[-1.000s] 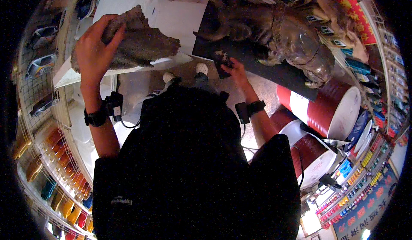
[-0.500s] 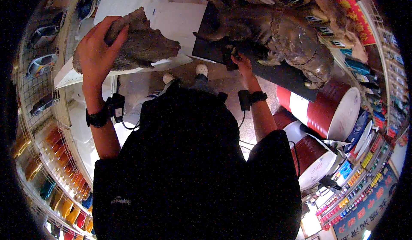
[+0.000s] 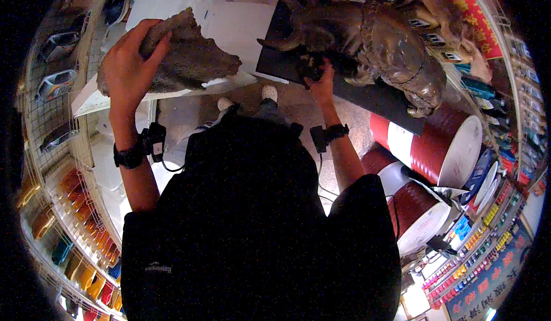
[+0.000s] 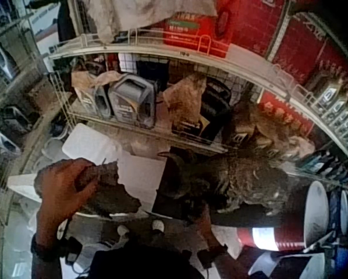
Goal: The person wipes a white shelf board with a cloth in a store aisle. They clean the top surface, edges, and underside of the board while holding it, then place it back on the metal rack. The person also wipes the metal shelf structure itself.
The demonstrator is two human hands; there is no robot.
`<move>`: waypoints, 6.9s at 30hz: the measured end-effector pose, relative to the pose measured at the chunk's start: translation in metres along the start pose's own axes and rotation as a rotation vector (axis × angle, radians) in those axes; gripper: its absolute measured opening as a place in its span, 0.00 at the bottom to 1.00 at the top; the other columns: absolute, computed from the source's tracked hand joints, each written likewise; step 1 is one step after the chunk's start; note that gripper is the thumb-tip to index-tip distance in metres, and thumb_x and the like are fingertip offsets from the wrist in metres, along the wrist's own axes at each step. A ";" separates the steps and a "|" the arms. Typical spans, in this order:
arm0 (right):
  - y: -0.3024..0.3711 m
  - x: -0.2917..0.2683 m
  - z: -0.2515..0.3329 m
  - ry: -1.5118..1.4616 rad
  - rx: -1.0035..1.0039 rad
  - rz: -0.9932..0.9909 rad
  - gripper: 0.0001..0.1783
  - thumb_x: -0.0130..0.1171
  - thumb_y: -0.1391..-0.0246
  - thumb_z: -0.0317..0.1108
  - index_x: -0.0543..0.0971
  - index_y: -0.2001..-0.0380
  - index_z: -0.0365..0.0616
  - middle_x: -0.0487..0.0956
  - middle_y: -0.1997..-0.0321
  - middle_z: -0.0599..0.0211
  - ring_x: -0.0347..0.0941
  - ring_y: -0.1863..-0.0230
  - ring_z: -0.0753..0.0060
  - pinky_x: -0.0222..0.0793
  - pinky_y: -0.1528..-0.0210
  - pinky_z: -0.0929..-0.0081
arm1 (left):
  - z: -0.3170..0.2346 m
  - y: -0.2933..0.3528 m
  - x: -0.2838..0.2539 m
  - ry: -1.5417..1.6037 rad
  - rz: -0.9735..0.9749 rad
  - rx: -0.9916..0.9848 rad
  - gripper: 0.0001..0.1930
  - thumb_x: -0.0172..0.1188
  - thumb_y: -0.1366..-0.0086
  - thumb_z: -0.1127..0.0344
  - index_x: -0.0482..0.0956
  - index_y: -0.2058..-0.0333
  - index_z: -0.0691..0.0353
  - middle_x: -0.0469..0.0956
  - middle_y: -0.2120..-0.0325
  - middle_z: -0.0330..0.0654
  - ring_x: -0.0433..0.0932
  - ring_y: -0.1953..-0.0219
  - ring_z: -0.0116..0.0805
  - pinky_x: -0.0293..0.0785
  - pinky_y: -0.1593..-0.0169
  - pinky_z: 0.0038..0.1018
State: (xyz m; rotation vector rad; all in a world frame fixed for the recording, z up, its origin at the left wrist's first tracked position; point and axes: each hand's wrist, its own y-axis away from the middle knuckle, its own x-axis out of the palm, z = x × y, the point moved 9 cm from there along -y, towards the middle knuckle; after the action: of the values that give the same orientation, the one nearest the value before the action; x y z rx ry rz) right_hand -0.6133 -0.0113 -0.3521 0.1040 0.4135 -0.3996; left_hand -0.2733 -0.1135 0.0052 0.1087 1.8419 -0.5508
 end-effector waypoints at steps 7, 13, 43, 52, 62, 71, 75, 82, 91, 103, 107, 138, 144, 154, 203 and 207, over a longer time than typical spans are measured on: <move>0.005 -0.002 0.016 0.495 -0.224 -0.020 0.32 0.68 0.63 0.28 0.70 0.50 0.46 0.71 0.55 0.54 0.65 0.51 0.47 0.64 0.49 0.60 | 0.008 0.003 0.000 0.013 -0.005 0.002 0.10 0.60 0.44 0.59 0.76 0.64 0.52 0.79 0.73 0.41 0.78 0.71 0.45 0.72 0.69 0.35; 0.008 0.006 0.017 0.680 -0.243 0.109 0.32 0.63 0.54 0.43 0.67 0.46 0.49 0.69 0.49 0.50 0.62 0.47 0.39 0.60 0.43 0.53 | 0.008 0.005 -0.001 0.016 -0.018 0.003 0.11 0.60 0.45 0.59 0.77 0.64 0.52 0.79 0.73 0.42 0.78 0.71 0.45 0.72 0.69 0.34; 0.028 0.021 0.038 0.923 -0.551 0.210 0.19 0.55 0.49 0.32 0.72 0.51 0.51 0.70 0.49 0.57 0.66 0.52 0.50 0.68 0.53 0.61 | 0.006 0.006 0.004 -0.032 0.065 -0.072 0.12 0.59 0.42 0.57 0.77 0.59 0.49 0.80 0.66 0.41 0.79 0.67 0.44 0.73 0.65 0.32; 0.053 0.043 0.085 0.584 -0.340 0.229 0.12 0.56 0.48 0.32 0.76 0.59 0.45 0.76 0.58 0.56 0.71 0.54 0.52 0.69 0.53 0.62 | 0.000 0.006 0.000 0.010 0.042 -0.037 0.14 0.62 0.44 0.57 0.78 0.59 0.51 0.80 0.67 0.41 0.79 0.67 0.42 0.74 0.65 0.31; 0.034 0.071 0.218 0.220 -0.301 0.418 0.25 0.64 0.55 0.30 0.71 0.51 0.44 0.76 0.55 0.59 0.72 0.53 0.59 0.68 0.52 0.67 | -0.009 0.004 -0.001 0.019 -0.021 0.132 0.16 0.60 0.45 0.56 0.76 0.61 0.57 0.77 0.72 0.43 0.77 0.68 0.45 0.72 0.63 0.36; 0.044 0.127 0.316 -0.155 -0.405 0.528 0.30 0.65 0.55 0.29 0.65 0.49 0.38 0.68 0.49 0.57 0.67 0.49 0.65 0.65 0.48 0.69 | -0.011 0.021 -0.017 0.314 -0.081 0.139 0.19 0.60 0.46 0.59 0.73 0.56 0.59 0.73 0.56 0.43 0.70 0.51 0.44 0.68 0.49 0.34; 0.052 0.147 0.337 -0.452 -0.279 0.563 0.27 0.51 0.41 0.39 0.62 0.44 0.34 0.68 0.46 0.62 0.65 0.46 0.70 0.61 0.45 0.73 | 0.001 0.042 -0.046 0.440 -0.271 0.138 0.18 0.60 0.45 0.60 0.73 0.55 0.57 0.71 0.52 0.43 0.66 0.45 0.48 0.61 0.44 0.39; 0.029 0.147 0.302 -0.431 -0.252 0.546 0.25 0.52 0.41 0.30 0.63 0.42 0.38 0.71 0.50 0.68 0.66 0.51 0.77 0.61 0.48 0.78 | 0.119 0.096 -0.103 0.020 -0.459 -0.108 0.17 0.58 0.43 0.59 0.74 0.54 0.53 0.67 0.48 0.42 0.60 0.41 0.46 0.56 0.46 0.45; 0.032 0.149 0.341 -0.319 -0.268 0.073 0.32 0.41 0.34 0.40 0.45 0.35 0.36 0.52 0.33 0.55 0.50 0.35 0.66 0.42 0.34 0.72 | 0.192 0.088 -0.069 0.132 -0.018 -0.195 0.16 0.43 0.32 0.55 0.77 0.61 0.58 0.76 0.64 0.45 0.75 0.61 0.46 0.72 0.59 0.38; 0.021 0.135 0.446 0.014 -0.673 -0.240 0.12 0.52 0.42 0.26 0.75 0.56 0.32 0.77 0.56 0.60 0.72 0.55 0.71 0.65 0.49 0.77 | 0.207 0.074 -0.065 0.355 0.140 -0.138 0.17 0.40 0.31 0.56 0.74 0.59 0.60 0.76 0.63 0.46 0.74 0.62 0.50 0.72 0.62 0.39; 0.032 0.104 0.495 -0.031 -0.800 -0.554 0.10 0.54 0.45 0.22 0.77 0.60 0.33 0.79 0.58 0.58 0.74 0.58 0.69 0.68 0.52 0.74 | 0.225 0.066 -0.052 0.187 0.106 -0.070 0.16 0.39 0.31 0.60 0.74 0.56 0.60 0.76 0.62 0.46 0.74 0.61 0.49 0.73 0.61 0.37; 0.086 0.304 0.414 0.405 -0.416 -0.802 0.33 0.66 0.55 0.33 0.63 0.47 0.34 0.64 0.48 0.46 0.60 0.47 0.49 0.53 0.43 0.57 | 0.265 -0.007 -0.024 0.301 0.197 0.253 0.19 0.49 0.36 0.56 0.74 0.57 0.68 0.72 0.65 0.52 0.74 0.66 0.49 0.75 0.68 0.40; 0.133 0.369 0.230 -0.330 0.606 -0.176 0.19 0.57 0.44 0.37 0.69 0.51 0.43 0.70 0.48 0.63 0.68 0.50 0.65 0.68 0.58 0.67 | 0.232 0.014 -0.034 0.224 0.309 0.448 0.30 0.52 0.39 0.58 0.57 0.40 0.63 0.69 0.60 0.48 0.73 0.63 0.47 0.75 0.64 0.39; 0.105 0.460 0.137 -1.378 0.366 -0.285 0.27 0.38 0.38 0.53 0.69 0.46 0.47 0.73 0.49 0.67 0.70 0.53 0.67 0.67 0.50 0.67 | 0.206 0.028 -0.043 0.236 0.404 0.605 0.35 0.52 0.45 0.74 0.50 0.38 0.63 0.66 0.51 0.55 0.69 0.54 0.57 0.69 0.52 0.43; 0.062 0.328 0.257 -0.533 -0.047 -0.586 0.33 0.49 0.52 0.36 0.61 0.39 0.46 0.52 0.32 0.52 0.47 0.31 0.50 0.47 0.33 0.56 | 0.229 -0.030 -0.011 0.242 0.635 0.004 0.43 0.29 0.36 0.31 0.48 0.35 0.61 0.55 0.39 0.45 0.56 0.38 0.38 0.53 0.38 0.37; 0.036 0.294 0.210 -0.502 -0.106 -0.720 0.33 0.49 0.52 0.37 0.61 0.39 0.46 0.53 0.32 0.52 0.48 0.32 0.50 0.47 0.33 0.57 | 0.234 -0.050 -0.021 0.061 0.580 0.089 0.44 0.27 0.38 0.29 0.45 0.35 0.59 0.50 0.36 0.44 0.49 0.35 0.39 0.46 0.35 0.40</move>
State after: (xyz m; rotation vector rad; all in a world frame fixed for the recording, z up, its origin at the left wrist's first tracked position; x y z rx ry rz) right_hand -0.2745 -0.1209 -0.2810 -0.2564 -0.0428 -1.0823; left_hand -0.0784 -0.2519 -0.0152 0.7009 1.7350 -0.2199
